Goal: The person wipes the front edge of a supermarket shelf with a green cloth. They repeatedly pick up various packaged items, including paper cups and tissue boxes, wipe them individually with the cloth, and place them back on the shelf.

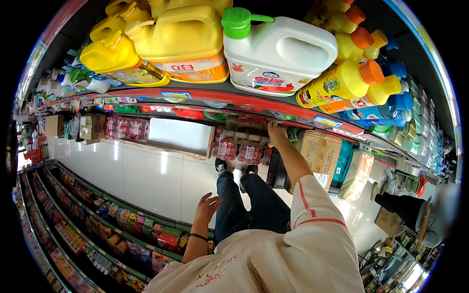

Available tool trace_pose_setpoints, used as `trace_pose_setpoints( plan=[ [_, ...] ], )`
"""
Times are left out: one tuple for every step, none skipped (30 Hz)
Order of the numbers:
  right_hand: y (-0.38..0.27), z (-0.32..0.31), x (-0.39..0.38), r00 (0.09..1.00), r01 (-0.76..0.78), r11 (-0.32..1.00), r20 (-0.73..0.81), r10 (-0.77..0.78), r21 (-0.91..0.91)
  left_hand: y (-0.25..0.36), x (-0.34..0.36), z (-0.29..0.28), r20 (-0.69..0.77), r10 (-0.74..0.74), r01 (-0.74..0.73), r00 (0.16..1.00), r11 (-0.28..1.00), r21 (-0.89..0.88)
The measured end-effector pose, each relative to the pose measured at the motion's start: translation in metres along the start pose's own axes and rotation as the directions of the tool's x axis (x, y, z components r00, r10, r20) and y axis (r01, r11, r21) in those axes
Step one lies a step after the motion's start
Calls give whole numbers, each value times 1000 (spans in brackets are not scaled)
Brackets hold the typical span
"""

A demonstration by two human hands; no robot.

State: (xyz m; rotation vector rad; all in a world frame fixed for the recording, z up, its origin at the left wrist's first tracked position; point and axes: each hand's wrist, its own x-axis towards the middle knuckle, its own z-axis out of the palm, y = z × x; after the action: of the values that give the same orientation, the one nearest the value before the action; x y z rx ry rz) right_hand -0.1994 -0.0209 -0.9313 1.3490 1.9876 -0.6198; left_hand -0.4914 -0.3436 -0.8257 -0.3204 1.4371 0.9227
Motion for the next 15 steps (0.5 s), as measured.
trace_pose_setpoints(
  plan=[
    [-4, -1, 1, 999, -38, 996, -17, 37, -75, 1, -2, 0, -17, -1, 1, 1000, 1000, 13],
    [-5, -3, 1, 997, -78, 986, -36, 73, -148, 2, -4, 1, -15, 8, -8, 1000, 1000, -2],
    [-5, -6, 2, 995, -95, 982, -42, 89, -166, 2, -6, 2, -14, 16, -16, 1000, 1000, -17],
    [-5, -3, 7, 993, -114, 977, -48, 107, -179, 3, -9, 2, -12, 24, -24, 1000, 999, -27],
    [-4, 3, 13, 991, -134, 973, -54, 126, -190, 3, -10, 1, 2, 38, -38, 999, 999, -19],
    [-3, 10, 17, 990, -140, 962, -45, 133, -236, 2, -11, 1, 16, 52, -52, 999, 999, -11],
    [0, 21, 24, 990, -144, 950, -39, 138, -278, 3, -12, 0, 30, 69, -69, 997, 998, -1],
    [0, 22, 24, 990, -143, 935, -32, 141, -325, 3, -14, 1, 45, 71, -71, 996, 997, -4],
    [0, 24, 23, 987, -162, 950, -46, 155, -266, 3, -16, 2, 61, 74, -74, 995, 997, -4],
    [-7, 24, 16, 984, -176, 962, -59, 167, -207, 2, -19, 1, 75, 77, -76, 994, 997, -7],
    [-14, 18, 5, 981, -191, 970, -74, 182, -151, 4, -24, 5, 72, 64, -65, 995, 998, 15],
    [-23, 13, -8, 978, -190, 981, -93, 186, -39, 8, -28, 9, 71, 51, -54, 996, 998, 40],
    [-39, -5, -32, 977, -176, 983, -115, 182, 59, 8, -33, 14, 66, 42, -45, 997, 998, 49],
    [-48, -14, -53, 972, -163, 973, -143, 187, 164, 9, -37, 17, 98, 44, -51, 994, 996, 69],
    [-53, -1, -61, 963, -99, 952, -213, 165, 291, 15, -41, 22, 137, 46, -60, 989, 993, 104]
  ],
)
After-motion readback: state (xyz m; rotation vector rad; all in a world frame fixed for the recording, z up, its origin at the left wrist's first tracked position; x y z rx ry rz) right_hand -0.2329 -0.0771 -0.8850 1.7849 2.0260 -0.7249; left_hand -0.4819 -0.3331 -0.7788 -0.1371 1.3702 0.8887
